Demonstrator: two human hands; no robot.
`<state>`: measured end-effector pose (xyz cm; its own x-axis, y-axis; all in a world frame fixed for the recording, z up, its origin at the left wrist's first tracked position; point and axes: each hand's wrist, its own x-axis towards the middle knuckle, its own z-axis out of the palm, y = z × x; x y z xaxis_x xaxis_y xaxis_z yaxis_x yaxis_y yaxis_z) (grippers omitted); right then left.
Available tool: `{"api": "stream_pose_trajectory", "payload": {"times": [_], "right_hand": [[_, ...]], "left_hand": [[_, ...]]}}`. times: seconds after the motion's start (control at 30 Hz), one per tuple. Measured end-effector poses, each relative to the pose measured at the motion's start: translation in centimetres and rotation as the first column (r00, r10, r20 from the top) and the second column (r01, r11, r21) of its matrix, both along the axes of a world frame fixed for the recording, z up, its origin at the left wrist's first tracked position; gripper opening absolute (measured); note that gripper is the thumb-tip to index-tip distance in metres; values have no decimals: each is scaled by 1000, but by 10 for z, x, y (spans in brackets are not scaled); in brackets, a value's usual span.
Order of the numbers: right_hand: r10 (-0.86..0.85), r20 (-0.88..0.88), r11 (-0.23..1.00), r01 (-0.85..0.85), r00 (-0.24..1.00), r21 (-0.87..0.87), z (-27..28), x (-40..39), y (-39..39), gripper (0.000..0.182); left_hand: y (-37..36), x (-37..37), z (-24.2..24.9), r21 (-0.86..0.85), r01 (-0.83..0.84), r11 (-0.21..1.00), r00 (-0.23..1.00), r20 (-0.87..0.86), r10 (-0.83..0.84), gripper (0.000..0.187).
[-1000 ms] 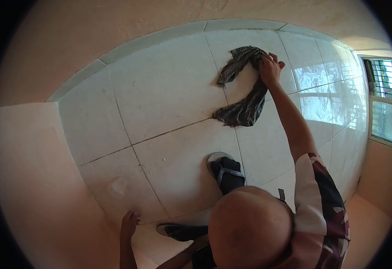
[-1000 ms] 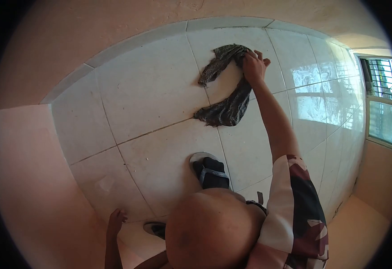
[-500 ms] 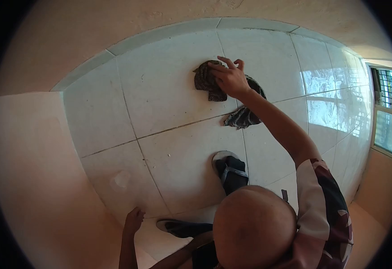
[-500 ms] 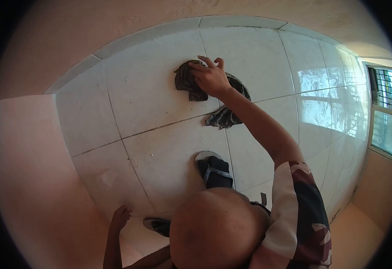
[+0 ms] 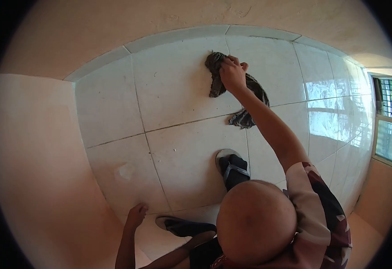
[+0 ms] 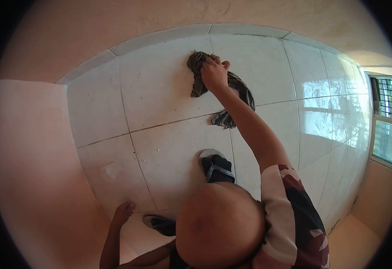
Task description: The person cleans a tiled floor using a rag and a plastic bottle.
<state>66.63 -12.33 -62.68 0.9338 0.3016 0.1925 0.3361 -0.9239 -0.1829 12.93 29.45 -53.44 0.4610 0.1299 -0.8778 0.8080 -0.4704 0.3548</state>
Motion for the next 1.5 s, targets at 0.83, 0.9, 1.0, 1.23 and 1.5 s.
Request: {"api": "stream_pose_trajectory", "payload": {"times": [0.83,0.9,1.0,1.23,1.5], "right_hand": [[141,97,990,-140,985,-18,11,-11,-21,26],[112,64,993,-114,992,32,6,-10,-13,26],[88,-22,995,-87,996,55,20,-27,-15,23],[93,37,994,-95,995,49,10,-1,-7,24],[166,85,986,-166,982,-13,17,-4,-15,28]], "left_hand": [[10,0,-1,32,-15,999,998,61,13,36],[9,-3,-1,29,-20,999,998,66,18,36],[16,0,5,68,38,997,999,-2,-38,33],[14,7,5,63,26,998,999,36,-28,31],[13,12,3,63,-24,998,997,69,20,32]]}}
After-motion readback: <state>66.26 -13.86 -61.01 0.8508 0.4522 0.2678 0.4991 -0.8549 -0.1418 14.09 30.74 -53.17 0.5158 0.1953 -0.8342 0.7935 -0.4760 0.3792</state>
